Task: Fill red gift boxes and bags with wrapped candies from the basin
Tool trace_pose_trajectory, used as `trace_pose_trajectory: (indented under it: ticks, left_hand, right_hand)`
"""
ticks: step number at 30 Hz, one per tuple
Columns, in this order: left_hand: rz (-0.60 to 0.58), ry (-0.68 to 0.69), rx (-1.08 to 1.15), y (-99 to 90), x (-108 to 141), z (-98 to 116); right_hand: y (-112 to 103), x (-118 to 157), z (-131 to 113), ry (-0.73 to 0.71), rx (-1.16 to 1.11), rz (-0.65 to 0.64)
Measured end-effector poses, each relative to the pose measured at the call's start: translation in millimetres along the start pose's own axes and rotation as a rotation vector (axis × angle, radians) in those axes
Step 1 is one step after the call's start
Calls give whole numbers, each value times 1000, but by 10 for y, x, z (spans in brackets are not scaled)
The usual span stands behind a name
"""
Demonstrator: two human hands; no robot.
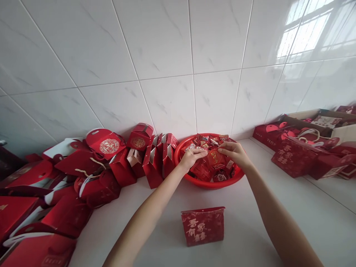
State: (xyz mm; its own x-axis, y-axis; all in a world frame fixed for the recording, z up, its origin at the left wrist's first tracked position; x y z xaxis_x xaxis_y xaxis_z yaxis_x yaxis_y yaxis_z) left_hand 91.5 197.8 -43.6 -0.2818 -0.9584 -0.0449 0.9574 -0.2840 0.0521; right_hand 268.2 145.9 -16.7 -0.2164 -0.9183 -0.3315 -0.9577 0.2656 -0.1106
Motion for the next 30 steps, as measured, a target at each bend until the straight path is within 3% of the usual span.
trace_pose_trajectory:
  ticks: [9, 15, 17, 21, 24, 26, 30]
  left_hand:
    - [23, 107, -59, -12, 31, 69]
    - [-71, 136, -211, 116, 90, 71]
    - [-69, 161, -223, 111, 92, 89]
    - [45, 245, -143, -9, 68, 169]
    - [108, 199, -49, -78, 37, 130]
    - [148, 166, -34, -111, 21, 99]
    - [256, 159, -96, -195, 24, 107]
  right_hand:
    - [-18, 1, -64, -59, 9, 33]
    - [78, 31, -79, -47, -4, -92]
    - [4, 0, -70, -46, -15, 5]
    - [-279, -56, 26, -22, 2, 339]
    - [-481, -48, 104, 0, 236, 572]
    - [-523, -57, 153, 42, 478, 613]
    - [-309, -141, 266, 45, 871, 322]
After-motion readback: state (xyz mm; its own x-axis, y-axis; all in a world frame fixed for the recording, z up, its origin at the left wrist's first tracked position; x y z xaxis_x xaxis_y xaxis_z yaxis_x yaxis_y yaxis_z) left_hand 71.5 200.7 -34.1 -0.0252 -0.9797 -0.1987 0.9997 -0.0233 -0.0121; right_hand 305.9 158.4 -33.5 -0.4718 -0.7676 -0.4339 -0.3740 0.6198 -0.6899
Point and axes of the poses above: each hand's wrist, its own x-axis away from the middle knuckle, its own y-axis out of the palm, z = x × y, the point moved 8 cm from there along -x, towards the middle knuckle, and after that the axes turned 11 degrees about z, right-handed, at the moved point
